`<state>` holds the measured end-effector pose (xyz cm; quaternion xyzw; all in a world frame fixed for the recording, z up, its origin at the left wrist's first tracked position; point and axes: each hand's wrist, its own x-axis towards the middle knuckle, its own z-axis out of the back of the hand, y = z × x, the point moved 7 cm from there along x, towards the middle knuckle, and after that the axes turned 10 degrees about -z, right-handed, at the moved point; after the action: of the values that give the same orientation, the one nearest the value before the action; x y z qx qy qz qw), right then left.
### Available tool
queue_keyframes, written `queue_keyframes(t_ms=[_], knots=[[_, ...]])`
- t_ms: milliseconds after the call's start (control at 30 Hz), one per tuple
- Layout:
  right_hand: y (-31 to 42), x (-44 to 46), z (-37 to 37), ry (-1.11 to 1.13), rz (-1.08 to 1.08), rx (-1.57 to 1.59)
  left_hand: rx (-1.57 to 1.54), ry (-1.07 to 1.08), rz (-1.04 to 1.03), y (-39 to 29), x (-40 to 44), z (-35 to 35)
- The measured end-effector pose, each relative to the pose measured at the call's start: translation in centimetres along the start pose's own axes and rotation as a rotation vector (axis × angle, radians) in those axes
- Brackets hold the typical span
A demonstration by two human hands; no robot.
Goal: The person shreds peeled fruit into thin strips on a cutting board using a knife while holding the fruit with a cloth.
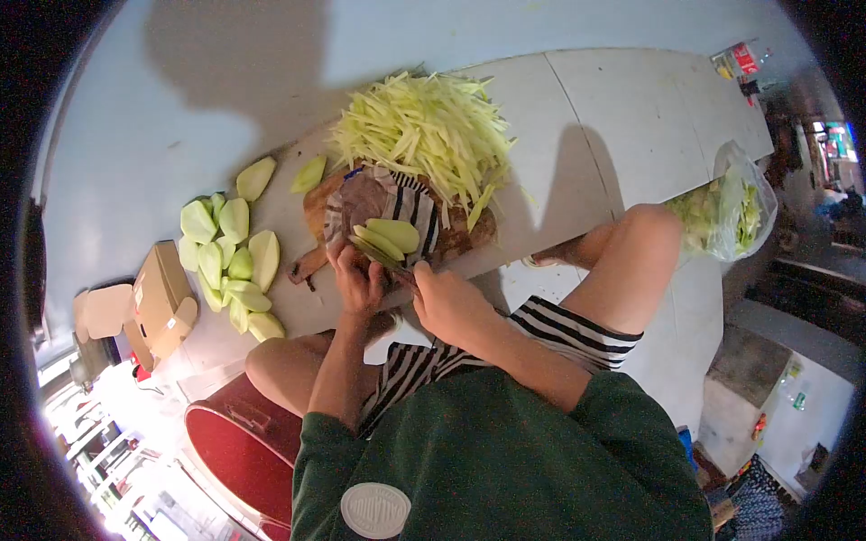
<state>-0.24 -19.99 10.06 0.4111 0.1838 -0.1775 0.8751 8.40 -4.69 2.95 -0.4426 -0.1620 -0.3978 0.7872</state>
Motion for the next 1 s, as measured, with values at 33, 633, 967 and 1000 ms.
queue_keyframes(t_ms=[33, 633, 967, 1000], knots=[[0.6, -0.7, 0.7, -0.009, 0.018, 0.016, 0.018, -0.021, -0.004, -0.1, 0.0, 0.0], [1.2, -1.6, 0.7, 0.000, -0.022, -0.078, -0.043, -0.009, 0.038, -0.4, 0.5, 0.3], [1.7, -1.2, 1.1, -0.010, -0.025, -0.046, -0.049, -0.034, 0.068, 0.1, 0.6, 0.3], [1.6, -1.4, 1.1, -0.025, 0.003, -0.035, -0.068, -0.014, 0.073, 0.1, 0.7, 0.3]])
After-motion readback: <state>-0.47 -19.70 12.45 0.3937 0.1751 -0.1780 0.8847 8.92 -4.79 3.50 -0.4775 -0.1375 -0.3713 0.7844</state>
